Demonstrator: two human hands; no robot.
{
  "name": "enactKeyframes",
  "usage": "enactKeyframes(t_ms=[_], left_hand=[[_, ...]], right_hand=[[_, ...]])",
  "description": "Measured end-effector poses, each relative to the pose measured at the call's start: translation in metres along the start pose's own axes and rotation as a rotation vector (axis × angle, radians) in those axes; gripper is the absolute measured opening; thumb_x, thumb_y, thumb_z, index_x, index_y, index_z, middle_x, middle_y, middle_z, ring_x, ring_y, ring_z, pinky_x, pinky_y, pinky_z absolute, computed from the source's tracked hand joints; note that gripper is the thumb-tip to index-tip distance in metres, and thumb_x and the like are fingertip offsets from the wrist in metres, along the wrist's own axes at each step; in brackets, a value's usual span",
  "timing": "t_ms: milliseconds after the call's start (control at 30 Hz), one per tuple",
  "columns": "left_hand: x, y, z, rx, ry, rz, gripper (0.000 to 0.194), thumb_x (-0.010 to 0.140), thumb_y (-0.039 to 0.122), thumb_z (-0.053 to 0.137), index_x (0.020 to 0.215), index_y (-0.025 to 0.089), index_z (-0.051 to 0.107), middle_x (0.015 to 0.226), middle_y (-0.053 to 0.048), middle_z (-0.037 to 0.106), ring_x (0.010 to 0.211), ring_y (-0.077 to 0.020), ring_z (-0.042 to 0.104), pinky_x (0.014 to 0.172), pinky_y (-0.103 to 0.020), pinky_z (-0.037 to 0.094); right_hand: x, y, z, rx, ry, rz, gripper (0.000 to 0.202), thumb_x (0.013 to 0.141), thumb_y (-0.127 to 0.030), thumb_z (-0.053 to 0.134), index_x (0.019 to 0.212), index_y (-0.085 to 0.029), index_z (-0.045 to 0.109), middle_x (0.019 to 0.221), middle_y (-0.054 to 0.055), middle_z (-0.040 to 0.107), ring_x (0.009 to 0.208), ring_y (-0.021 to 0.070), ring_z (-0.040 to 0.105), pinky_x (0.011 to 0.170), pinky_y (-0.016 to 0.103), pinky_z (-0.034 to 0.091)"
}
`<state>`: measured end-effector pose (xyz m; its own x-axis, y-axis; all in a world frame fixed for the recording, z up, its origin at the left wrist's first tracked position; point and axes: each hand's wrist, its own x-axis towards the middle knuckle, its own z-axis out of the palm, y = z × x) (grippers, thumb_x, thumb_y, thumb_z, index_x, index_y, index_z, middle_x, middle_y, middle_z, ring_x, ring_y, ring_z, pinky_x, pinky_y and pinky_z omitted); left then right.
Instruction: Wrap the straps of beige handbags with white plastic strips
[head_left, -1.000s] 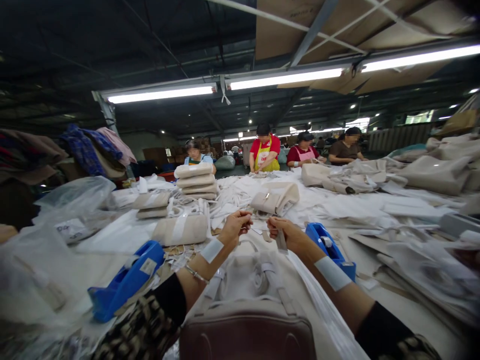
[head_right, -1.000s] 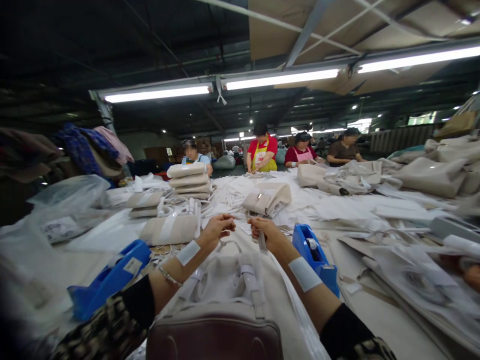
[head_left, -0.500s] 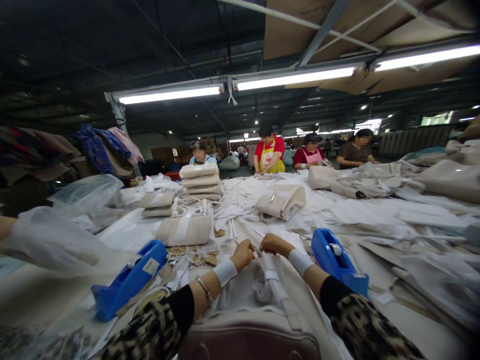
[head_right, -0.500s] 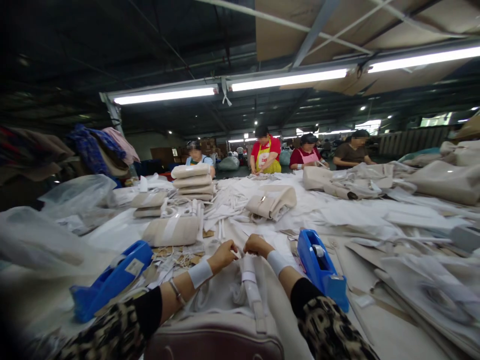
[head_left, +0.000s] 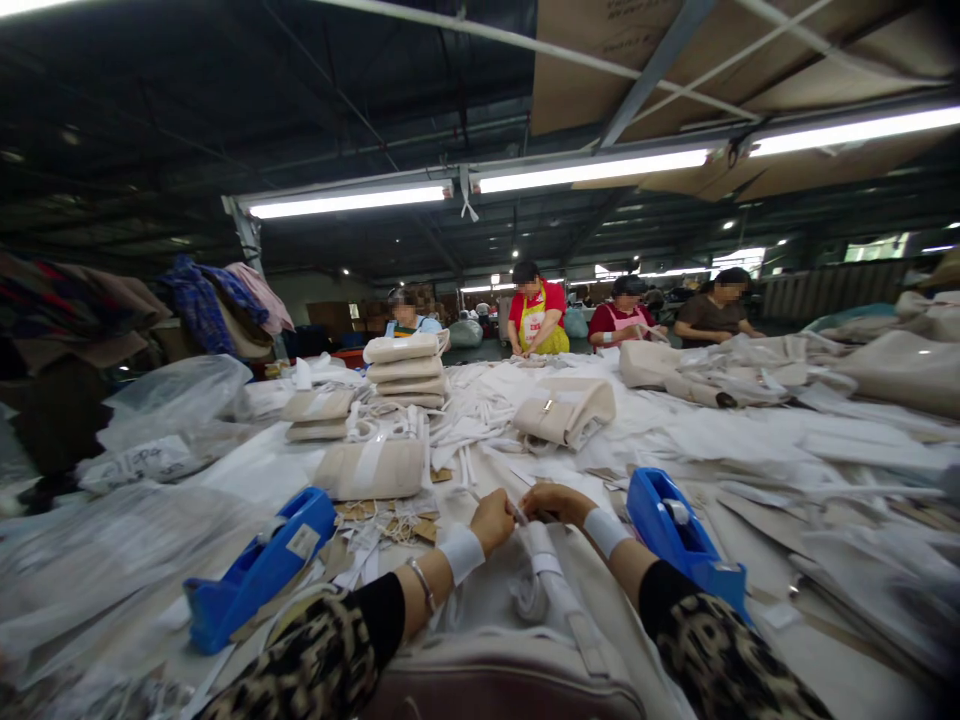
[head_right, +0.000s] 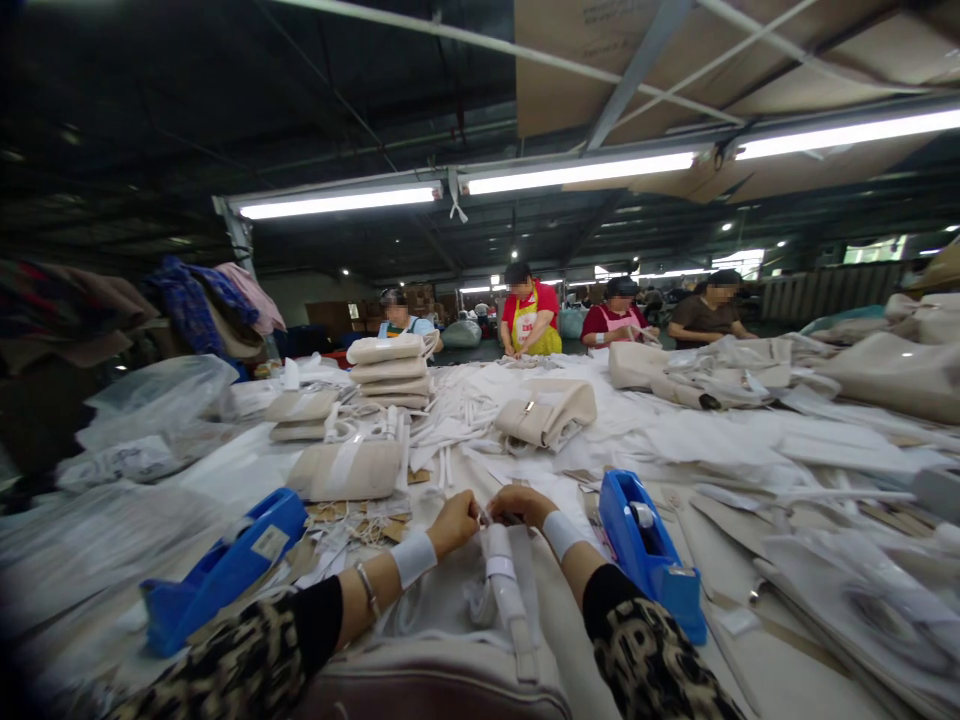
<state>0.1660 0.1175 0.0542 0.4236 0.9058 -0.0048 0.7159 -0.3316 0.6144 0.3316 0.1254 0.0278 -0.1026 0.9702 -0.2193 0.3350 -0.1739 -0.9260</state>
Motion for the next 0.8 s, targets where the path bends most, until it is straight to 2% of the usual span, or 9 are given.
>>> enactKeyframes(t_ms=[33,133,300,367,467,567,667,733,800], left_hand=[[-0.004,0.002,-0.003,-0.004,0.024,0.022,0.003,0.083,0.014,0.063,0.082,0.015,0.061,0.083,-0.003,0.063,0.09,-0.0202,0.061,0.084,-0.037,0.046],[-0.012,0.007,-0.014,-0.042,0.089,0.087,0.02,0.071,-0.001,0.058,0.073,0.019,0.057,0.072,-0.002,0.058,0.093,-0.0238,0.059,0.083,-0.034,0.039],[0.0,0.01,-0.018,-0.205,0.079,0.124,0.025,0.058,-0.004,0.058,0.062,0.019,0.049,0.062,0.002,0.055,0.076,-0.0195,0.06,0.07,-0.027,0.039],[0.007,0.008,-0.015,-0.303,0.055,0.1,0.027,0.055,-0.005,0.058,0.061,0.019,0.047,0.057,0.004,0.053,0.066,-0.0166,0.058,0.064,-0.025,0.04],[0.011,0.005,-0.014,-0.459,0.038,0.058,0.025,0.057,-0.003,0.057,0.064,0.019,0.046,0.054,0.005,0.054,0.059,-0.0134,0.057,0.059,-0.023,0.04],[0.008,0.002,-0.017,-0.602,0.027,0.023,0.021,0.061,0.002,0.056,0.069,0.018,0.047,0.058,0.004,0.059,0.06,-0.0123,0.059,0.06,-0.022,0.04],[0.004,0.003,-0.022,-0.718,-0.003,-0.01,0.016,0.065,0.008,0.056,0.074,0.018,0.048,0.062,0.002,0.063,0.063,-0.0123,0.062,0.062,-0.022,0.04],[0.002,0.004,-0.025,-0.779,-0.025,-0.036,0.014,0.066,0.012,0.058,0.076,0.018,0.049,0.062,0.001,0.064,0.063,-0.0119,0.062,0.06,-0.022,0.038],[0.001,0.005,-0.029,-0.836,-0.04,-0.066,0.017,0.067,0.016,0.062,0.077,0.017,0.049,0.065,-0.001,0.066,0.06,-0.0111,0.061,0.058,-0.021,0.036]], right_hand=[[-0.001,-0.001,-0.004,0.005,-0.014,0.021,0.021,0.093,-0.033,0.059,0.103,-0.014,0.062,0.094,0.003,0.065,0.074,0.0124,0.062,0.064,0.028,0.055],[-0.005,-0.008,-0.018,0.033,-0.064,0.073,0.019,0.093,-0.032,0.059,0.095,-0.013,0.062,0.082,-0.001,0.062,0.061,0.0083,0.057,0.054,0.022,0.05],[-0.015,-0.023,-0.035,0.24,-0.119,0.055,0.028,0.095,-0.039,0.054,0.095,-0.013,0.062,0.077,-0.001,0.062,0.05,0.0059,0.05,0.046,0.019,0.042],[-0.019,-0.026,-0.036,0.349,-0.145,0.046,0.025,0.094,-0.036,0.054,0.097,-0.013,0.061,0.079,0.001,0.064,0.05,0.0065,0.051,0.048,0.021,0.044],[-0.024,-0.024,-0.034,0.504,-0.164,0.003,0.017,0.084,-0.022,0.064,0.098,-0.013,0.06,0.083,0.005,0.068,0.055,0.0082,0.057,0.056,0.023,0.047],[-0.028,-0.018,-0.029,0.628,-0.15,-0.076,0.026,0.072,-0.008,0.07,0.096,-0.013,0.061,0.09,0.009,0.07,0.074,0.0134,0.066,0.074,0.027,0.051],[-0.03,-0.011,-0.022,0.692,-0.103,-0.161,0.032,0.066,-0.002,0.073,0.094,-0.014,0.063,0.095,0.008,0.071,0.091,0.0166,0.067,0.089,0.029,0.049],[-0.031,-0.006,-0.018,0.698,-0.056,-0.202,0.031,0.068,-0.003,0.074,0.094,-0.014,0.063,0.095,0.004,0.07,0.093,0.0157,0.066,0.09,0.03,0.049],[-0.031,-0.002,-0.016,0.679,-0.003,-0.211,0.019,0.077,-0.011,0.072,0.094,-0.014,0.063,0.095,0.002,0.068,0.088,0.0144,0.065,0.084,0.031,0.052]])
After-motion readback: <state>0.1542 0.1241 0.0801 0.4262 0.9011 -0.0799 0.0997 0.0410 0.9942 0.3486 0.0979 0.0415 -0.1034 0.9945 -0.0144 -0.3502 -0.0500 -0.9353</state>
